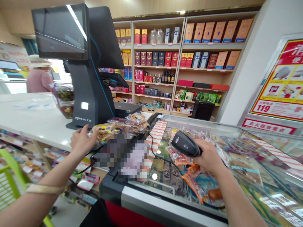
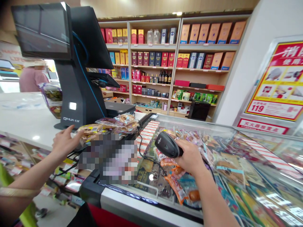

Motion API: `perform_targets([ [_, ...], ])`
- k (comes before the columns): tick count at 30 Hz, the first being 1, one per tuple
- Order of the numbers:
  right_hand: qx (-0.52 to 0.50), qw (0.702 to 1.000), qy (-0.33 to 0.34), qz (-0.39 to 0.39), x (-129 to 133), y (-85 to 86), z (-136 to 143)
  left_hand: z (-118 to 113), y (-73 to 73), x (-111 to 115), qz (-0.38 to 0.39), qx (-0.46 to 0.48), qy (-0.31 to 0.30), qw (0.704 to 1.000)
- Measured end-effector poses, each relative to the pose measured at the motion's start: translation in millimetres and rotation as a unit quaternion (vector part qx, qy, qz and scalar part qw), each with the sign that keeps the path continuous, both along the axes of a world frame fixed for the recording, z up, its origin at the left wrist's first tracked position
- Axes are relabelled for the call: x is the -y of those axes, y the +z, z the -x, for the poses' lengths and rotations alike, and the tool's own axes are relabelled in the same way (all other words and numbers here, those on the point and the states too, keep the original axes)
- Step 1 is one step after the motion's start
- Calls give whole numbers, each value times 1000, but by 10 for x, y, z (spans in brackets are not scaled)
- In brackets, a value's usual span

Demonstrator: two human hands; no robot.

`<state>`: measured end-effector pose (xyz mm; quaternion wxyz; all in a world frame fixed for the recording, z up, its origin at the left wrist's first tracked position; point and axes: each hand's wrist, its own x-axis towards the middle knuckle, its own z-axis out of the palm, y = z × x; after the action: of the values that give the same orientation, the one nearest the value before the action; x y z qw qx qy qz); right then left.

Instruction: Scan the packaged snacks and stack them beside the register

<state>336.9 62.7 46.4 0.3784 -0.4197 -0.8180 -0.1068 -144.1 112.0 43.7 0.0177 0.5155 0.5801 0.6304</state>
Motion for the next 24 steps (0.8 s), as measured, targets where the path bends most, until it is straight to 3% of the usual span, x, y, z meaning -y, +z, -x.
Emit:
perform_targets([
  [2,-6,1000,-6,3,2,5,1,-153,53,60,-11,-51,101,994],
  [4,-11,1000,-8,1,2,8,-2,-395,126,138,-16,-119,115,986],
  [8,-18,1000,-12,-14,-11,-1,-23,-1059,185,252,-10,-187,-53,981],
  [11,-20,999,-14,-25,-23,-12,-39,-1629,98,280,32,-200,-202,958],
  [13,-20,999,-12,-30,-27,-15,-43,-1988,4,287,59,-225,-263,936],
  [18,-28,999,-19,-39,-32,-3,-48,-2602,-155,266,144,-328,-297,885],
  [24,-68,991,-51,-102,-53,21,-106,-2887,-113,35,87,-322,-296,895],
])
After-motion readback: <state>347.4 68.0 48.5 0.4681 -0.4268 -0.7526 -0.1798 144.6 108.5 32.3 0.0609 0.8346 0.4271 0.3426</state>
